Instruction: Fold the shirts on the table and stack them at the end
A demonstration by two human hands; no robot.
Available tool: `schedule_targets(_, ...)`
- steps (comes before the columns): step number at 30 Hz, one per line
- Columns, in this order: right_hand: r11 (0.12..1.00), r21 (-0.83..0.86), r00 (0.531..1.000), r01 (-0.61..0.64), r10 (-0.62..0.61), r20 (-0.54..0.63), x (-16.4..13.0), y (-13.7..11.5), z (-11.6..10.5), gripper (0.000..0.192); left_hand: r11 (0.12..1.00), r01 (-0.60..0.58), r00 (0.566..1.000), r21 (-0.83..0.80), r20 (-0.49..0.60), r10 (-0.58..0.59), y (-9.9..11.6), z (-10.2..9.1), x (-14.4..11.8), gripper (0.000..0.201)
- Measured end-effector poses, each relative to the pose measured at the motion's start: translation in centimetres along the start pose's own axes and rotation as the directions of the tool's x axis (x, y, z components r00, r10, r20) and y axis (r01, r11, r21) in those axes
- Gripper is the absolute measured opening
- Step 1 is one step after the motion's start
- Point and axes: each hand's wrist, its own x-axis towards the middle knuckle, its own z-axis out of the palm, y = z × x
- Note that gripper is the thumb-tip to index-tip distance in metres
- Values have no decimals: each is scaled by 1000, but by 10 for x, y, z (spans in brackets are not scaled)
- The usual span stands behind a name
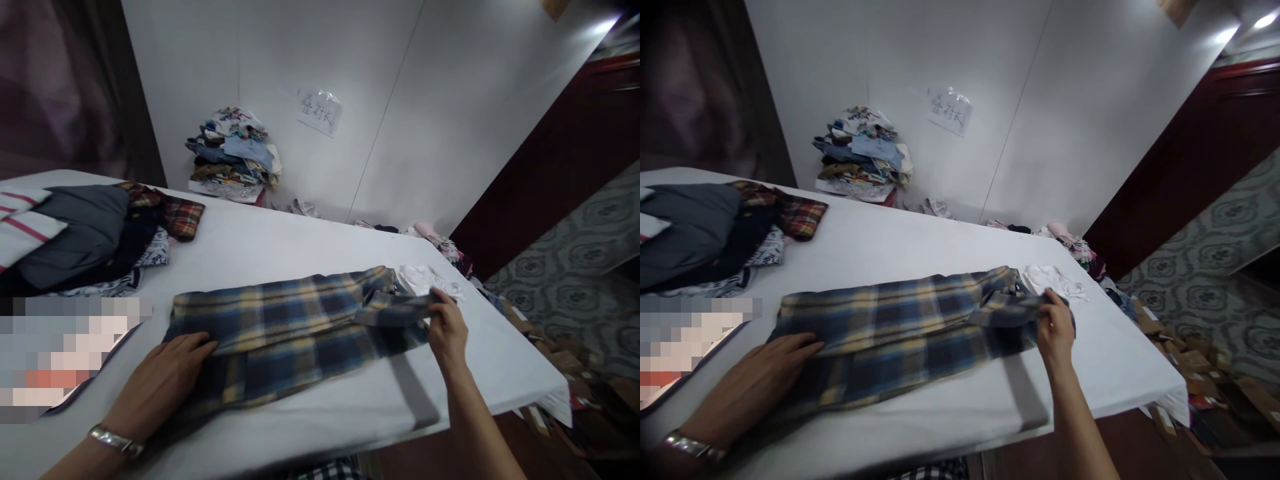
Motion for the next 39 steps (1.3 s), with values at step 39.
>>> schedule_targets(39,985,-145,735,93,30,677,73,27,192,39,419,460,863,-783,281,-421,-19,-49,111,58)
